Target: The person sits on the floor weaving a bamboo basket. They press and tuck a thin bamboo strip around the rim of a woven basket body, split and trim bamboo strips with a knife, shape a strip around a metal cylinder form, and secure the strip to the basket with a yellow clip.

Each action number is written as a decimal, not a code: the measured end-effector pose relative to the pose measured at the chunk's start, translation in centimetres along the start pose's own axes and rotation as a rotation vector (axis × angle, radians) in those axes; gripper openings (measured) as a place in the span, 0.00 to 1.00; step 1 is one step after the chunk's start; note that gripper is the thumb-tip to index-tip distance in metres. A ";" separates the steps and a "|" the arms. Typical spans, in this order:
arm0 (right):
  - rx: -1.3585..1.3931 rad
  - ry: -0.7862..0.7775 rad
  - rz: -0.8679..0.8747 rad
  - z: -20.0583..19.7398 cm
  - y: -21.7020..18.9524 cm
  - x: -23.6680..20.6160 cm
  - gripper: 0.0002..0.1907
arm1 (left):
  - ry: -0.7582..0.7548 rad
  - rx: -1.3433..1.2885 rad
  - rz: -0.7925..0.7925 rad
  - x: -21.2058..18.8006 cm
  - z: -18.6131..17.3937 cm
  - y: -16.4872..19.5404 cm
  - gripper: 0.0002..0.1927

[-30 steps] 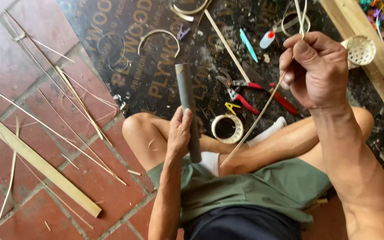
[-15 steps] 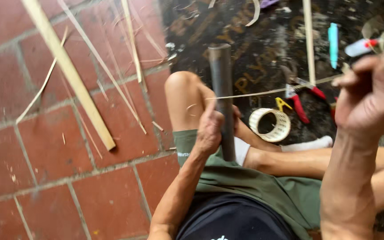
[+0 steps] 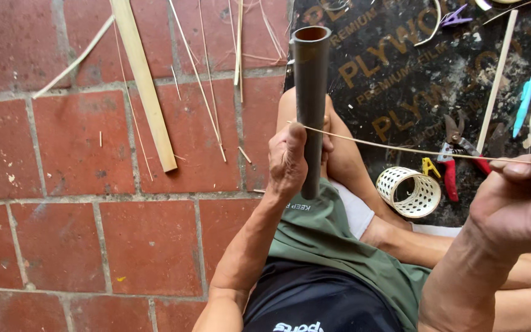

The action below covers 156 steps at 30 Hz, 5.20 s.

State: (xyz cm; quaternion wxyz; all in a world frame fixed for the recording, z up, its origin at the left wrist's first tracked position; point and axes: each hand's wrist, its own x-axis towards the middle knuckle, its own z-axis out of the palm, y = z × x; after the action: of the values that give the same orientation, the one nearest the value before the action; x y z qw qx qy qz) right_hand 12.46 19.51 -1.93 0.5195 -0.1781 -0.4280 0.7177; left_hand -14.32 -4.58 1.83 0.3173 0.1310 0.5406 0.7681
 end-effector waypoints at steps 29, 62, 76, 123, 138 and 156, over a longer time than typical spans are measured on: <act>-0.425 -0.304 0.338 18.5 10.1 14.7 0.08 | 0.052 0.738 -0.237 -1.2 -11.4 -0.7 0.25; -0.827 -0.371 0.523 11.5 7.9 1.8 0.11 | 0.408 -0.062 -0.132 3.8 -18.6 -0.9 0.04; -0.227 -0.326 0.699 16.4 9.3 -4.2 0.07 | -0.070 -0.071 -0.468 -6.8 -3.5 -5.3 0.08; -1.820 -0.344 0.013 -11.8 -0.1 -1.6 0.15 | 0.142 -0.114 -0.209 -2.3 -6.7 -2.1 0.11; -1.583 -0.172 0.040 -12.2 0.0 2.8 0.11 | -0.019 0.357 -0.267 -4.5 -9.2 -4.7 0.07; -0.305 0.217 0.108 -12.0 -11.3 5.3 0.12 | -0.368 0.746 -0.725 -5.2 -19.2 -2.5 0.09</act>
State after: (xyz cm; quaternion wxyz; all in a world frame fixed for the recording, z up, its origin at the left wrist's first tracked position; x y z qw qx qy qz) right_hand 25.44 30.50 1.32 0.4906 -0.3539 -0.4629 0.6479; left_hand -19.97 -21.65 -7.05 0.5827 0.1723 0.7223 0.3302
